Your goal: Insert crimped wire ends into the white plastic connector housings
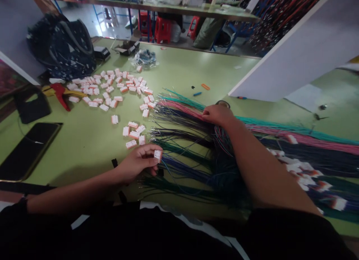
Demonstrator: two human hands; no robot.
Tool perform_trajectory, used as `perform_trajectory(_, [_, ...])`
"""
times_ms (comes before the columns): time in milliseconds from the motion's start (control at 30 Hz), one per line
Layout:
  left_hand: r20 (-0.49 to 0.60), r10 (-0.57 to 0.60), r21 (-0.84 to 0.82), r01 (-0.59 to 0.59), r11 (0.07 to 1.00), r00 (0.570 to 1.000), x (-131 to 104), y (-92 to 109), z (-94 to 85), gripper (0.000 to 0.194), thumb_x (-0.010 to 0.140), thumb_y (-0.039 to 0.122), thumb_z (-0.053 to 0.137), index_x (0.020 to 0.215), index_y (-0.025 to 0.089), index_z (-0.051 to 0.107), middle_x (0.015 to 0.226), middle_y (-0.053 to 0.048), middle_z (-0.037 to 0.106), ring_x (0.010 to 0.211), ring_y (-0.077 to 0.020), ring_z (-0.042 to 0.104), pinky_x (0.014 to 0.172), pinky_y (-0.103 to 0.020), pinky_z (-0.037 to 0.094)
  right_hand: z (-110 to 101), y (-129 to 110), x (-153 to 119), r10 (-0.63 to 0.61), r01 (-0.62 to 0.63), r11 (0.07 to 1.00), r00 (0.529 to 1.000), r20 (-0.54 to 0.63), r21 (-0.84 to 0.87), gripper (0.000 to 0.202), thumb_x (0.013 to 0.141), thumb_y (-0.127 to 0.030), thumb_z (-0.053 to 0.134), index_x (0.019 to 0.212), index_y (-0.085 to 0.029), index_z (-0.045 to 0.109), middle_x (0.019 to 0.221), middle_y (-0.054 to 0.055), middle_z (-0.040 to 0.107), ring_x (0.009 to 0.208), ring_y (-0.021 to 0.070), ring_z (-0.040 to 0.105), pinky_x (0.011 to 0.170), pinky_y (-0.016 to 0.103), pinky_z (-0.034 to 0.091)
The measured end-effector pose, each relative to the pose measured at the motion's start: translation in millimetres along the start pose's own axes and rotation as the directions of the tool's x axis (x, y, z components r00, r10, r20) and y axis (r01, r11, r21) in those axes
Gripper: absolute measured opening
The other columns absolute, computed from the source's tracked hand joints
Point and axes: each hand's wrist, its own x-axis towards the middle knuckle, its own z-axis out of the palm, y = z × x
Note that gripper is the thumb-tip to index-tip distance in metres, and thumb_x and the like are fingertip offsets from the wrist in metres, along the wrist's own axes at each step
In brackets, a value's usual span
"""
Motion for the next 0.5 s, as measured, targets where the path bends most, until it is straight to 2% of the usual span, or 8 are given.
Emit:
perform_trajectory(167, [0.023,0.013,-0.002,-0.012,1.000,1.000,1,-3,-2.4,0.030,0.067,0.015,0.068,0.095,0.017,0.057,0.066,0.004,0.058,0.052,-0.0079,0.055,0.048,-0.021,0.045,-2,11,-4,0.001,0.003,0.998,0.997,-0.072,0.058,0.021,0.073,-0.026,0.054,0.081,-0.021,0.072,0.080,0.005,0.071,0.073,0.0177,0.060,0.059,0.026,0.037])
perform_trajectory(300, [0.021,0.017,-0.006,-0.017,1.000,1.000,1,-3,-2.3,0.029,0.067,0.013,0.067,0.094,0.017,0.057,0.065,0.005,0.058,0.051,-0.0076,0.055,0.047,-0.021,0.045,-5,19,-8,0.108,-0.094,0.988,0.988,-0.114,0.122,0.022,0.074,-0.022,0.051,0.082,-0.017,0.071,0.082,0.008,0.071,0.075,0.0191,0.060,0.062,0.027,0.039])
perform_trajectory(433, [0.015,0.009,-0.019,-0.009,1.000,1.000,0,-2,-1.3,0.028,0.067,0.012,0.067,0.093,0.017,0.057,0.066,0.004,0.058,0.051,-0.0082,0.055,0.047,-0.022,0.045,-9,13,-16,0.231,-0.194,0.960,0.956,-0.182,0.204,0.025,0.077,-0.024,0.049,0.089,-0.018,0.070,0.089,0.009,0.071,0.079,0.0207,0.061,0.064,0.028,0.040])
perform_trajectory(500, [0.014,0.007,-0.015,-0.007,1.000,1.000,1,-2,-1.2,0.028,0.067,0.012,0.067,0.094,0.017,0.057,0.066,0.004,0.058,0.051,-0.0083,0.056,0.047,-0.022,0.045,-9,8,-19,0.189,-0.150,0.967,0.966,-0.179,0.207,0.027,0.077,-0.028,0.050,0.092,-0.019,0.070,0.090,0.008,0.070,0.079,0.0211,0.060,0.064,0.028,0.039])
